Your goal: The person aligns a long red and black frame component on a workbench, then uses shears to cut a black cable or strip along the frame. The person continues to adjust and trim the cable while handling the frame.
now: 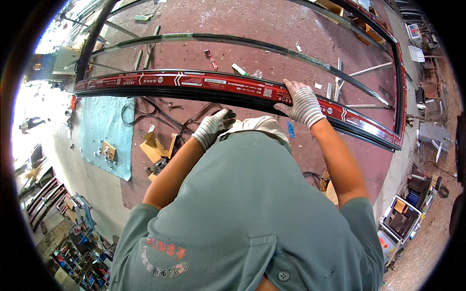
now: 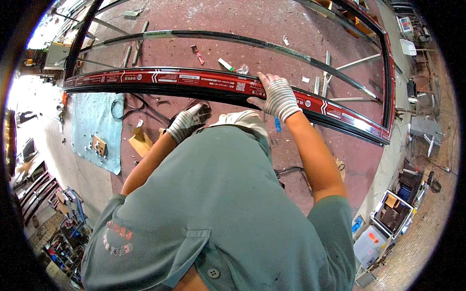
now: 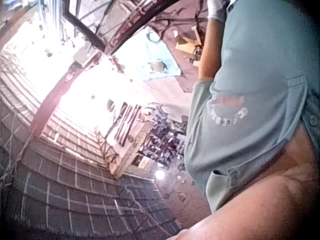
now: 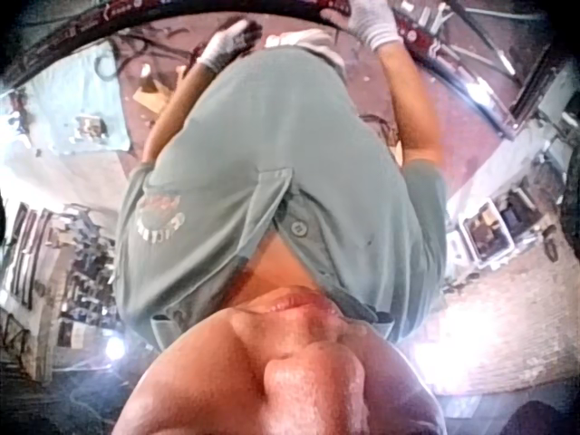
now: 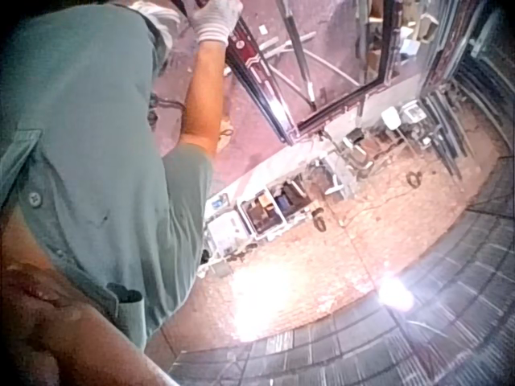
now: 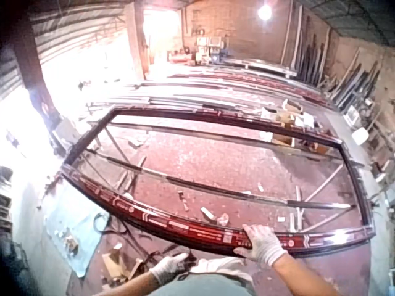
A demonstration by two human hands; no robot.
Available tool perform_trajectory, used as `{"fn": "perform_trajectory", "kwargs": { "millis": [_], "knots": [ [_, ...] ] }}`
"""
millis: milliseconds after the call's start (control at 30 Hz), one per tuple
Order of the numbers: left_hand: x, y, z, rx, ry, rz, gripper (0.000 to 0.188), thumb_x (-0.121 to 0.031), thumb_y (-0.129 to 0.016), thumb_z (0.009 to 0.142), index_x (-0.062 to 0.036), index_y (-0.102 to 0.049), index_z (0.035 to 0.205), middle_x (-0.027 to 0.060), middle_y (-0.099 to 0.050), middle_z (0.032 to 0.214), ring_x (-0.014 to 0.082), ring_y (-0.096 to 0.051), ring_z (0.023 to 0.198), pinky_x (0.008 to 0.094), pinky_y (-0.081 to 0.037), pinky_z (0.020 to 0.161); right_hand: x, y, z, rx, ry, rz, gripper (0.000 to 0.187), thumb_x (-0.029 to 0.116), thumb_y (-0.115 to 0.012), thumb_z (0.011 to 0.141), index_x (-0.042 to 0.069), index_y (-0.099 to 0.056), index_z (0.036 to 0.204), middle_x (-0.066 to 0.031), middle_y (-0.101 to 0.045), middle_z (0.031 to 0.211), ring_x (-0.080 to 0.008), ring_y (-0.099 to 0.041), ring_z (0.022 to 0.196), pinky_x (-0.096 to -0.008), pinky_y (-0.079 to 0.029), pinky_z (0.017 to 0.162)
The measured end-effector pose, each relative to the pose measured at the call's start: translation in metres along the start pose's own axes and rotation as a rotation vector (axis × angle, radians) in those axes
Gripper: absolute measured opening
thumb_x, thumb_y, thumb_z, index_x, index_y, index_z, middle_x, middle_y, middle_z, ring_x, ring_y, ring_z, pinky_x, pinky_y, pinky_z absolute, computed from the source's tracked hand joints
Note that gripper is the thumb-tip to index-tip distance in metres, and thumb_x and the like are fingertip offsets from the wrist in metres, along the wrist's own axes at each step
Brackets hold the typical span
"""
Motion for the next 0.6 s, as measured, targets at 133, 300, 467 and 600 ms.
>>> {"fn": "perform_trajectory", "kwargs": {
  "millis": [133,300,467,600],
  "knots": [
    [0.016,0.013,-0.003,-0.04,0.162,-0.14,0.047,-0.038,-0.064,0.096,-0.0033,-0.06,0.127,0.0124,-0.065,0.125,0.0251,-0.063,0.11,0.0371,-0.051,0.091,0.005,-0.003,0.003,-0.03,0.022,0.019,0.084,0.053,-0.075,0.079,-0.001,-0.049,0.138,-0.0218,-0.06,0.121,-0.0375,-0.057,0.113,-0.0467,-0.042,0.101],
    [0.018,0.011,-0.009,-0.102,0.159,-0.145,0.044,-0.036,-0.069,0.092,-0.004,-0.061,0.121,0.0115,-0.067,0.123,0.0261,-0.065,0.106,0.0385,-0.055,0.087,0.006,-0.003,0.006,-0.03,-0.031,0.049,0.081,0.052,-0.075,0.078,0.003,-0.051,0.138,-0.0209,-0.06,0.12,-0.0375,-0.057,0.113,-0.0464,-0.042,0.102],
    [0.012,0.005,-0.016,-0.147,0.134,-0.097,0.048,-0.038,-0.061,0.099,-0.0009,-0.061,0.13,0.0131,-0.065,0.126,0.0277,-0.063,0.11,0.0396,-0.053,0.091,0.012,0.002,0.01,0.023,-0.094,0.036,0.082,0.054,-0.077,0.077,0.005,-0.051,0.138,-0.0198,-0.06,0.121,-0.0364,-0.058,0.114,-0.0469,-0.043,0.102],
    [0.015,0.008,-0.018,-0.175,0.127,-0.106,0.047,-0.037,-0.061,0.099,-0.0004,-0.06,0.13,0.0146,-0.064,0.128,0.0279,-0.064,0.11,0.0403,-0.053,0.092,0.013,-0.003,0.009,-0.016,-0.048,-0.009,0.08,0.053,-0.074,0.08,0.002,-0.051,0.137,-0.0215,-0.06,0.12,-0.0381,-0.058,0.112,-0.0482,-0.043,0.1]
  ]
}}
Point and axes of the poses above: each hand's wrist, its own z-axis towards the middle knuckle, its own y-axis out of the back of the hand, x = y × z, the point moved 2 cm from there along z, towards the middle knuckle
